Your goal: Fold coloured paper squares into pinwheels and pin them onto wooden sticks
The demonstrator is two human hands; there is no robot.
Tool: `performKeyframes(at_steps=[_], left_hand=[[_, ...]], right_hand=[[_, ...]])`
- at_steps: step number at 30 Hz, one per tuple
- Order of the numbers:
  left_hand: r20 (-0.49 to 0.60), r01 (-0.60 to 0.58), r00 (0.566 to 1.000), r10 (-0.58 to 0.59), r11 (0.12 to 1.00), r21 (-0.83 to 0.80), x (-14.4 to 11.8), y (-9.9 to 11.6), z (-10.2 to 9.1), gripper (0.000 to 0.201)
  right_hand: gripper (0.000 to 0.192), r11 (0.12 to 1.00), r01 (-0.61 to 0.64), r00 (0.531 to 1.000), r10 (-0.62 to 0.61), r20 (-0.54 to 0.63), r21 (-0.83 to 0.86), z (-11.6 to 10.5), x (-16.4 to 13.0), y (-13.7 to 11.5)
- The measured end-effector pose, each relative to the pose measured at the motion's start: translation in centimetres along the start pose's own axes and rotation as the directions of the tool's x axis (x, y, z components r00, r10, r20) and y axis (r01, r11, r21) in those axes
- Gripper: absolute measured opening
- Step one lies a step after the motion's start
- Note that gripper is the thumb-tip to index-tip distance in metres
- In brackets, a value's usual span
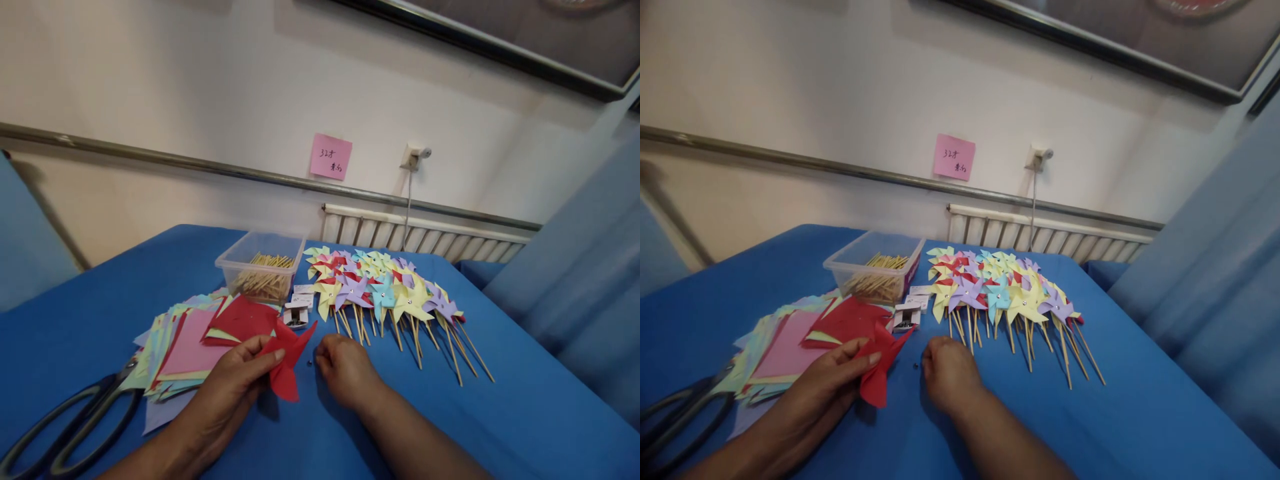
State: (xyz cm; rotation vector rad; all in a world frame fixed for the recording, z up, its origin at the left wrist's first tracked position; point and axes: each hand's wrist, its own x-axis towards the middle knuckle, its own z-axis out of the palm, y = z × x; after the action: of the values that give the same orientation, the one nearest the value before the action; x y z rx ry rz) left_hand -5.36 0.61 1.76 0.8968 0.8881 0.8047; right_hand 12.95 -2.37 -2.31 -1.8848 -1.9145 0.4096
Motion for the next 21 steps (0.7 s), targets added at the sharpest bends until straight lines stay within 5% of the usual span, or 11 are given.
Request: performKeyframes(at_steps=[13,21], left_hand=[[0.031,0.012,0.999,-0.011,1.0,-0.022,0.0,-0.8,-0.1,0.014],[0.048,0.019,0.999,-0.019,1.0,0.009,0.2,-1.0,-0.3,0.015]], right_hand=[[0.02,0.986,0.128,0.991,-0.123,0.054,-0.106,0.3,-0.3,-1.0],[0.021,0.908,0.199,0.978,-0.207,0.016,-0.369,1.0,-0.2,-1.6]])
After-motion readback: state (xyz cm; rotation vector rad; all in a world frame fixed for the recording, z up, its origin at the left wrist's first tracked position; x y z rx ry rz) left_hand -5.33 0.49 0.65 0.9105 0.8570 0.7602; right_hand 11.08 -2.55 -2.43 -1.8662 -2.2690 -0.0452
